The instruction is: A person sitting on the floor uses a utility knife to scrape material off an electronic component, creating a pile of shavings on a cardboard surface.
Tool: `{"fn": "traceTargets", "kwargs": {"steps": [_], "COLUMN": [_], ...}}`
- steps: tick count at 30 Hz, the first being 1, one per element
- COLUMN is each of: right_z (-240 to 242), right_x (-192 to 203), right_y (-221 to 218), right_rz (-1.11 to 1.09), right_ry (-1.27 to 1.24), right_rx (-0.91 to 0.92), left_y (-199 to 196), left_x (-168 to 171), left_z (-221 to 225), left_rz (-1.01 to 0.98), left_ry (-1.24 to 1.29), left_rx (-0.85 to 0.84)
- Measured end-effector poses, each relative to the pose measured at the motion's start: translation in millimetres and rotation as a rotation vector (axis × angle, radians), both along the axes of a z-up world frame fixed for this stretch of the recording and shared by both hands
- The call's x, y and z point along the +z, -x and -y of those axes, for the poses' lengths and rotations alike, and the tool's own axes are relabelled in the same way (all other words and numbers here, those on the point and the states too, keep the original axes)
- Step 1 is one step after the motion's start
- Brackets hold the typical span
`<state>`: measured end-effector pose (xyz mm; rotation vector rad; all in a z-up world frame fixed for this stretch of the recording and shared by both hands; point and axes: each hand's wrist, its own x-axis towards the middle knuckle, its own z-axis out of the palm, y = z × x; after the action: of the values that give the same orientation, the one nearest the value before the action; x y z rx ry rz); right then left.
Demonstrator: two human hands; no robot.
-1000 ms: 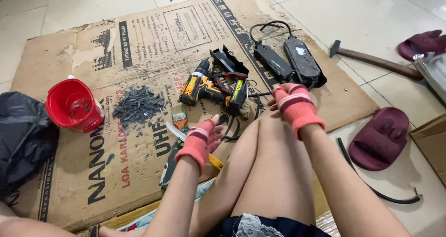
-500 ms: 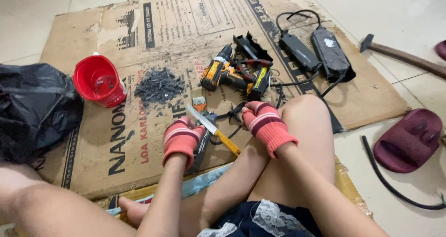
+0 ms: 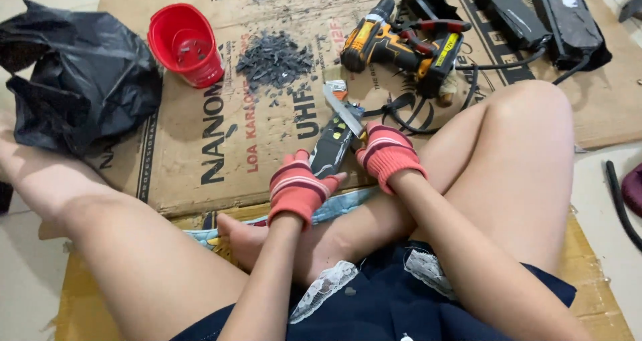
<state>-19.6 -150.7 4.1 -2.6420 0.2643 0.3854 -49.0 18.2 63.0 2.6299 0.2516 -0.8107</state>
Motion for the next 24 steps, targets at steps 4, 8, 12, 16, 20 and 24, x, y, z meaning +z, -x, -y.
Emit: {"fn": "traceTargets", "kwargs": {"steps": [4, 8, 12, 16, 20, 24], "right_z": [-3, 3, 2, 1, -7, -20], "right_x": [-27, -44, -45, -47, -30, 21], "right_y": [-17, -26, -23, -26, -18, -1], "right_rz": [-0.028, -0.086, -0.05, -0.016, 0.062, 0.144], "right_ry": [0.044, 0.087, 0.07, 0.076, -0.015, -0.473], "right_rx": [0.0, -0.031, -0.059, -0.063, -0.114, -0.458], "left_y": [-8, -13, 0, 1, -2, -1], "left_x": [-21, -15, -21, -19, -20, -24], "left_z": [-2, 6, 19, 17, 16, 15], "left_rz": [0.0, -0.06, -0.045, -0.021, -0.005, -0.003], "left_ry": [0.014, 0.125, 0.131, 0.137, 0.145, 0.152], "left_rx": [0.026, 0.157, 0.119, 0.133, 0.124, 0.136]}}
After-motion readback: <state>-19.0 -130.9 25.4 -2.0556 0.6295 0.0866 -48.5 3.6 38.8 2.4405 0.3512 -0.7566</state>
